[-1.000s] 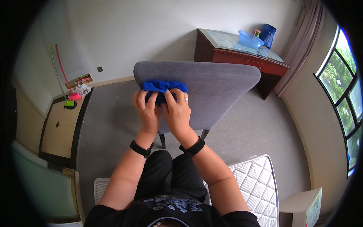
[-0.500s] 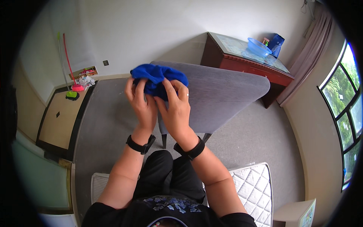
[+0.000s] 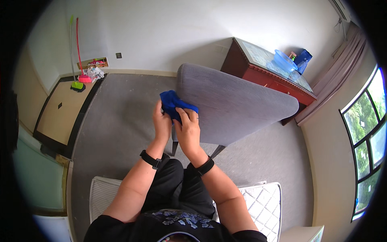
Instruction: The person is cleaning a grey upholstered chair using a blue cloth and rinsing the cloth in a plastic basin.
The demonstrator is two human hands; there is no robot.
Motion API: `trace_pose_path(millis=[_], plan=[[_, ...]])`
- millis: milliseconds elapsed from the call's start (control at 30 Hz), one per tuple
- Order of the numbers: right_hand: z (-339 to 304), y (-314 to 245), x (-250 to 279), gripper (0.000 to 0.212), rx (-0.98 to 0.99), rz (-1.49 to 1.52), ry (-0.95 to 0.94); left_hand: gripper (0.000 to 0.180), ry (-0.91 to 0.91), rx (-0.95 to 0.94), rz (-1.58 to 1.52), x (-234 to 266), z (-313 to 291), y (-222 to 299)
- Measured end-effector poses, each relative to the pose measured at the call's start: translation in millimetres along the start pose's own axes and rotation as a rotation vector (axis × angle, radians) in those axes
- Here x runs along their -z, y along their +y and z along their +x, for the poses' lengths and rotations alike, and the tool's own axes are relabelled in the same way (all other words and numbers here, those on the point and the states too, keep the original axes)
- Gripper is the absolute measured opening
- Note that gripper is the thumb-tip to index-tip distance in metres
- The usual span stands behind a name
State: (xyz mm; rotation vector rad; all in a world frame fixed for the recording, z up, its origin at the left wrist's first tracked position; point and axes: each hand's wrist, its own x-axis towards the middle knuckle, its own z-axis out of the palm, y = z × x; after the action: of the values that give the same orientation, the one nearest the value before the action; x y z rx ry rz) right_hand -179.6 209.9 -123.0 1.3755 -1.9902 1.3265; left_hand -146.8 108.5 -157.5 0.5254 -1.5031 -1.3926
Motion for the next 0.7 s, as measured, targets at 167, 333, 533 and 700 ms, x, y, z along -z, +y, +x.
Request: trace_pose_path(millis=[167,333,533,700], plan=[[20.1,-31.1,15.1,0.048,-0.027,0.127,0.065,0.057,-0.002,-0.021,-0.586,-1.4,12.6,81.7],[37.8,-48.2,24.1,0.052,0.066,0.217,0.121,0.037,-0.176,-0.397,-0.411,-13.2,50.6,104.6],[25.9,-31.1,11.7,0.048,0.158,0.091,0.061,0.036,-0.204,-0.304,-0.326,-19.7,59.0,78.5],[0.9,-4.6,-8.8,0.045,0.096,0.031,-0.027,0.035,-0.181,-0.252,-0.255,-15.8,44.6,20.6]])
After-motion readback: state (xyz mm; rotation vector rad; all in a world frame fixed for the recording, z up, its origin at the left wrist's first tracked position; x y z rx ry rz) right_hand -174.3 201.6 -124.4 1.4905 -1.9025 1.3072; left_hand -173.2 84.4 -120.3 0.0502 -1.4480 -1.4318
